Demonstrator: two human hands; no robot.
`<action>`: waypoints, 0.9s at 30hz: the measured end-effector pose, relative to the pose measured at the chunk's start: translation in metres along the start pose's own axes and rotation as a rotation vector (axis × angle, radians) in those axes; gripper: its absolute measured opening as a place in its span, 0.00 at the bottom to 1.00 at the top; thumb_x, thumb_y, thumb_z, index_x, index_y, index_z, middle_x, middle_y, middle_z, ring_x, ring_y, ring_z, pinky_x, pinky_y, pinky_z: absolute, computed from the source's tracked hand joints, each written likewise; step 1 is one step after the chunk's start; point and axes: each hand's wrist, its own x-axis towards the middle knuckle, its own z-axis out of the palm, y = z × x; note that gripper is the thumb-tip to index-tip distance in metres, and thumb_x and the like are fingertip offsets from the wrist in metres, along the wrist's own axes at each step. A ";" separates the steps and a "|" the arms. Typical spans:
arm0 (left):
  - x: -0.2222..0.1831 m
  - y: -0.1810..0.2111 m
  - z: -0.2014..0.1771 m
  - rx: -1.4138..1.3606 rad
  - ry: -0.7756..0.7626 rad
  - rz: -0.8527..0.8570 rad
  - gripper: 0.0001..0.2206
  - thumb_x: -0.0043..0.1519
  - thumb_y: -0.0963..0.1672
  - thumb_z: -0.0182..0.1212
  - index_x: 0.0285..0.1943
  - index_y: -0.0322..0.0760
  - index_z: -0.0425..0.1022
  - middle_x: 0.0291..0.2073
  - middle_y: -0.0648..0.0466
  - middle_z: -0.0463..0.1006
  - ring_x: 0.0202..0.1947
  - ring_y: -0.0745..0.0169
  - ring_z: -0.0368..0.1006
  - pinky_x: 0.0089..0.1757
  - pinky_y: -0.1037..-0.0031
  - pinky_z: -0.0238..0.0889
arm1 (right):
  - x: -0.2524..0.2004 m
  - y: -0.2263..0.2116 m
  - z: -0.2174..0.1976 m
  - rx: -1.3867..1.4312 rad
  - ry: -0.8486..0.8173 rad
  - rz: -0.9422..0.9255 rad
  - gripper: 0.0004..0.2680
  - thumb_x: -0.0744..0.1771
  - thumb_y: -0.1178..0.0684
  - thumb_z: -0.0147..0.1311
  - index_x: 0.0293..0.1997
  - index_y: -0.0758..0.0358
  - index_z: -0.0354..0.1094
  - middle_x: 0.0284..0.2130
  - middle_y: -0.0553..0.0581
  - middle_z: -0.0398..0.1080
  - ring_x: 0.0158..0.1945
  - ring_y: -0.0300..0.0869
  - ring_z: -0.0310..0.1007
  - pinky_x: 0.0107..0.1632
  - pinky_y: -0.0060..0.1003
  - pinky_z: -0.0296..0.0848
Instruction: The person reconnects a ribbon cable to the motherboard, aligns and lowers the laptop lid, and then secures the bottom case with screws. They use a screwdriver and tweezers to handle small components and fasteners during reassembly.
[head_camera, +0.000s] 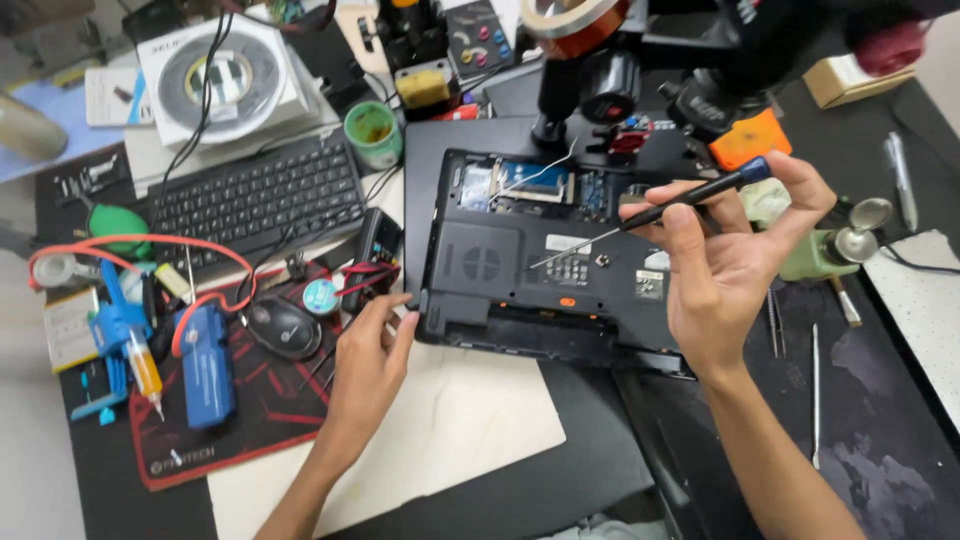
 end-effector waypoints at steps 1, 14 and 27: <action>0.000 0.000 -0.003 -0.006 -0.036 -0.016 0.12 0.64 0.41 0.61 0.54 0.31 0.76 0.27 0.48 0.76 0.20 0.63 0.69 0.26 0.70 0.62 | -0.005 0.002 0.007 -0.071 -0.076 -0.029 0.21 0.75 0.67 0.47 0.70 0.50 0.36 0.47 0.66 0.70 0.46 0.48 0.77 0.57 0.45 0.83; -0.009 -0.045 0.003 -0.710 -0.333 -0.214 0.18 0.68 0.38 0.44 0.67 0.29 0.66 0.34 0.49 0.76 0.31 0.65 0.78 0.36 0.75 0.74 | -0.025 0.036 0.086 -0.238 -0.826 -0.208 0.19 0.73 0.73 0.41 0.63 0.53 0.37 0.55 0.71 0.69 0.53 0.51 0.79 0.57 0.42 0.82; -0.014 -0.012 0.013 -0.487 -0.138 -0.193 0.26 0.54 0.43 0.75 0.59 0.30 0.70 0.25 0.60 0.68 0.23 0.78 0.67 0.26 0.83 0.61 | -0.021 0.053 0.105 -0.263 -0.968 -0.266 0.20 0.71 0.73 0.45 0.64 0.57 0.42 0.55 0.71 0.69 0.54 0.51 0.78 0.56 0.42 0.83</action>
